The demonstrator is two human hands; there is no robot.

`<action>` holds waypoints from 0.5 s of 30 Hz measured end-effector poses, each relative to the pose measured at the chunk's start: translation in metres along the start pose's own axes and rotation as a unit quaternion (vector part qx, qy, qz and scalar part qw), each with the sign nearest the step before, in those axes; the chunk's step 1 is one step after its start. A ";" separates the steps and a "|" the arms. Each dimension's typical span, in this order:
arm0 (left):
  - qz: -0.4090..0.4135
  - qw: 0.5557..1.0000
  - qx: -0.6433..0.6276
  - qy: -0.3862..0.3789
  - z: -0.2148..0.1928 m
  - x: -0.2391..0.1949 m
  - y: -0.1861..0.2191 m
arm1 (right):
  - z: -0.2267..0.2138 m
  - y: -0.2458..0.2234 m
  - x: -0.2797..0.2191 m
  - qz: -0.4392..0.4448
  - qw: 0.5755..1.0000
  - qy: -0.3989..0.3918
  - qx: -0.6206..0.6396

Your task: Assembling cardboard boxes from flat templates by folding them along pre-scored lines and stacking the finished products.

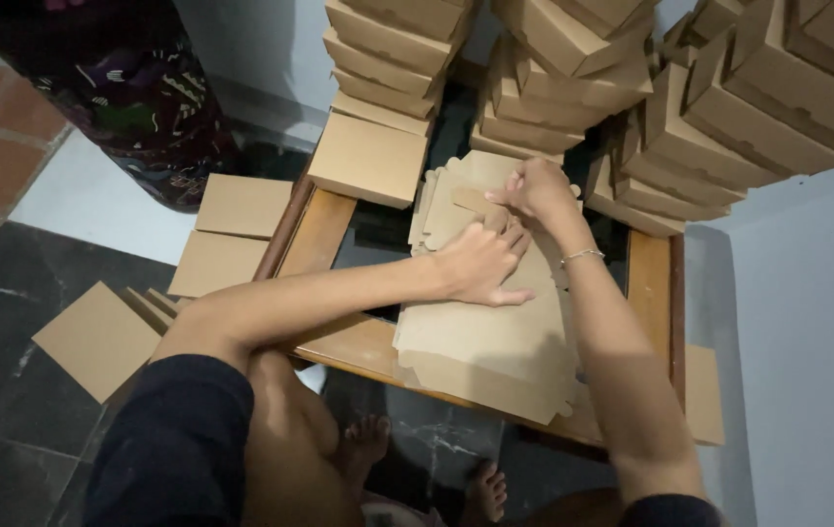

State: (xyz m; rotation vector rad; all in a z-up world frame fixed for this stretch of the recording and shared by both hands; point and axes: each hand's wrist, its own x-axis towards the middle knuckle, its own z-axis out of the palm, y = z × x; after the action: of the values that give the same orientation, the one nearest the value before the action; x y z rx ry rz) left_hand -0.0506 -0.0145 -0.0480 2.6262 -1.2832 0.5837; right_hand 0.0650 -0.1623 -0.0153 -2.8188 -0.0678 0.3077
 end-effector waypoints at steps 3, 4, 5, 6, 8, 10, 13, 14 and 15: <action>0.006 1.000 0.008 -0.006 -0.017 -0.001 0.000 | 0.005 -0.025 -0.010 -0.007 1.000 0.018 0.009; 0.005 1.000 0.008 -0.007 -0.019 -0.001 0.000 | 0.011 -0.028 -0.003 -0.009 1.000 0.017 0.009; 0.007 1.000 0.007 -0.012 -0.021 -0.001 0.000 | 0.016 -0.031 0.004 0.002 1.000 0.016 -0.001; 0.011 1.000 0.006 -0.018 -0.023 -0.002 0.001 | 0.022 -0.034 0.010 0.015 1.000 0.014 -0.009; 0.011 1.000 0.014 -0.022 -0.013 -0.001 0.001 | 0.023 -0.045 0.009 0.015 1.000 0.017 -0.016; 0.013 0.999 0.024 -0.025 -0.005 0.001 0.001 | 0.019 -0.053 0.004 0.015 0.999 0.022 -0.022; 0.025 0.997 0.067 -0.032 0.005 0.004 0.007 | 0.012 -0.053 -0.013 0.017 0.999 0.039 -0.022; 0.024 0.996 0.082 -0.033 0.008 0.004 0.008 | 0.010 -0.053 -0.016 0.025 0.999 0.036 -0.016; 0.023 0.994 0.098 -0.034 0.009 0.005 0.009 | 0.009 -0.054 -0.020 0.033 0.999 0.033 -0.011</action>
State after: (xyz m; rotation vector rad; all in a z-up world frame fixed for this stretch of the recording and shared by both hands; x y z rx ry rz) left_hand -0.0525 -0.0264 -0.0548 2.8018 -1.3758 0.6651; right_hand 0.0427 -0.1102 -0.0030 -2.8538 0.0355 0.2298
